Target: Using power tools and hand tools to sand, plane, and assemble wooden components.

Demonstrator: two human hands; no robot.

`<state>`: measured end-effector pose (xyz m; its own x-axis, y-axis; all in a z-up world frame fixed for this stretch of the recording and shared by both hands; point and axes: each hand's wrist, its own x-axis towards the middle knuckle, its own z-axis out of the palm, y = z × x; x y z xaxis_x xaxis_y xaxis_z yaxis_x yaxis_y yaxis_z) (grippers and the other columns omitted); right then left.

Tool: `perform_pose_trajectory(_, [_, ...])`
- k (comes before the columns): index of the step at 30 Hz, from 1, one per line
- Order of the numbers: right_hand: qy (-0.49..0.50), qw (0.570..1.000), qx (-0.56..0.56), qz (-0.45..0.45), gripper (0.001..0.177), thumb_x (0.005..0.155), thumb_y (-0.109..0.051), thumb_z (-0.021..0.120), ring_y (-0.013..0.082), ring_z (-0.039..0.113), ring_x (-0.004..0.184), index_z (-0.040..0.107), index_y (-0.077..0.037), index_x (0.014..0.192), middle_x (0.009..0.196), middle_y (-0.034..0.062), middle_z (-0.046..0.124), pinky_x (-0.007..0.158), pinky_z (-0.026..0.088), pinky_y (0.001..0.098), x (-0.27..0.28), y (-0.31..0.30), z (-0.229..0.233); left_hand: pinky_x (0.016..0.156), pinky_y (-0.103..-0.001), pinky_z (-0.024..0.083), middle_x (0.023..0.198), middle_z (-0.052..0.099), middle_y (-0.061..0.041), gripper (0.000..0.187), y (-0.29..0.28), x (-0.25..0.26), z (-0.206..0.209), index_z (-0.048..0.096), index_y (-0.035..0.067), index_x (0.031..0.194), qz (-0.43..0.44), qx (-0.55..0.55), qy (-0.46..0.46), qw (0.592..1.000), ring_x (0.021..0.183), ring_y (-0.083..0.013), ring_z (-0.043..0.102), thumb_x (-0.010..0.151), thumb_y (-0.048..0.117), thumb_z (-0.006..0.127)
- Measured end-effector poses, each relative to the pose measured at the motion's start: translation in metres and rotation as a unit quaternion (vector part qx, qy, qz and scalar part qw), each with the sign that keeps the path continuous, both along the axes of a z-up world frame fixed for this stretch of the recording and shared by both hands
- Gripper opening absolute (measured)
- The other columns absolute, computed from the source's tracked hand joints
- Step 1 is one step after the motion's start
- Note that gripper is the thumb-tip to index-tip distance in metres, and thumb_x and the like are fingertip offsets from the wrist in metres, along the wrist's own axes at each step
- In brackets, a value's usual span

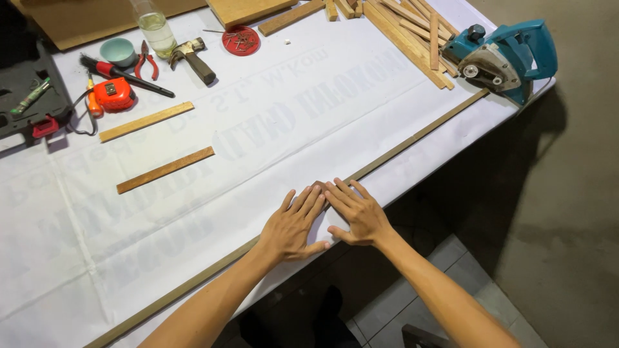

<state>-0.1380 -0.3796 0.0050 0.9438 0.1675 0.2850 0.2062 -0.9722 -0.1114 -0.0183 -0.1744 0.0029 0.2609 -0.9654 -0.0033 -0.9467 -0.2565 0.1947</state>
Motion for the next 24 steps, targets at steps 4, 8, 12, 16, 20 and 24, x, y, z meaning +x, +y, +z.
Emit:
perform_pose_trajectory(4, [0.005, 0.999, -0.03, -0.011, 0.081, 0.088, -0.058, 0.062, 0.0316, 0.035, 0.151, 0.053, -0.001, 0.145, 0.158, 0.0137, 0.045, 0.122, 0.027, 0.0521, 0.001, -0.048, -0.002, 0.125, -0.048, 0.005, 0.168, 0.013, -0.015, 0.112, -0.053, 0.003, 0.001, 0.012, 0.006, 0.16, 0.0, 0.009, -0.013, 1.0, 0.155, -0.0273, 0.008, 0.085, 0.085, 0.033])
perform_pose_trajectory(8, [0.021, 0.998, -0.041, -0.037, 0.083, 0.087, -0.059, 0.059, 0.0306, 0.031, 0.152, 0.05, -0.003, 0.148, 0.159, 0.0126, 0.043, 0.122, 0.025, 0.0522, 0.0, -0.1, -0.006, 0.125, -0.047, 0.003, 0.168, 0.011, -0.014, 0.114, -0.111, -0.002, 0.0, 0.011, 0.007, 0.161, 0.017, 0.019, -0.032, 0.999, 0.155, -0.0273, 0.006, 0.083, 0.088, 0.03])
perform_pose_trajectory(12, [0.035, 0.997, -0.044, -0.043, 0.085, 0.089, -0.06, 0.059, 0.0313, 0.028, 0.154, 0.046, -0.003, 0.15, 0.162, 0.0125, 0.039, 0.123, 0.024, 0.0515, -0.003, -0.143, 0.0, 0.125, -0.047, 0.002, 0.168, 0.009, -0.013, 0.117, -0.161, -0.01, -0.003, 0.01, 0.007, 0.161, 0.043, 0.022, -0.047, 0.998, 0.155, -0.0267, 0.004, 0.081, 0.091, 0.026])
perform_pose_trajectory(16, [0.049, 0.997, -0.037, -0.051, 0.088, 0.088, -0.061, 0.059, 0.0321, 0.027, 0.152, 0.043, -0.003, 0.152, 0.161, 0.0149, 0.037, 0.121, 0.023, 0.0514, -0.005, -0.162, 0.01, 0.125, -0.047, 0.003, 0.168, 0.011, -0.013, 0.114, -0.186, -0.017, -0.015, 0.012, 0.008, 0.161, 0.068, -0.02, -0.058, 0.996, 0.155, -0.0266, 0.005, 0.082, 0.091, 0.023])
perform_pose_trajectory(20, [0.041, 0.998, -0.031, -0.028, 0.089, 0.09, -0.058, 0.059, 0.0331, 0.027, 0.154, 0.04, 0.002, 0.153, 0.162, 0.0188, 0.037, 0.123, 0.023, 0.0499, -0.007, -0.155, 0.014, 0.126, -0.048, 0.003, 0.169, 0.013, -0.012, 0.116, -0.177, -0.02, -0.009, 0.014, 0.008, 0.162, 0.074, -0.024, -0.049, 0.996, 0.157, -0.0261, 0.006, 0.082, 0.092, 0.024])
perform_pose_trajectory(24, [0.038, 0.999, -0.019, -0.005, 0.087, 0.09, -0.057, 0.06, 0.0321, 0.03, 0.153, 0.044, 0.004, 0.15, 0.16, 0.0204, 0.04, 0.124, 0.023, 0.05, -0.011, -0.129, 0.004, 0.125, -0.05, 0.004, 0.168, 0.016, -0.013, 0.115, -0.139, -0.025, -0.016, 0.018, 0.009, 0.16, 0.071, -0.057, -0.05, 0.995, 0.155, -0.0265, 0.009, 0.081, 0.092, 0.024])
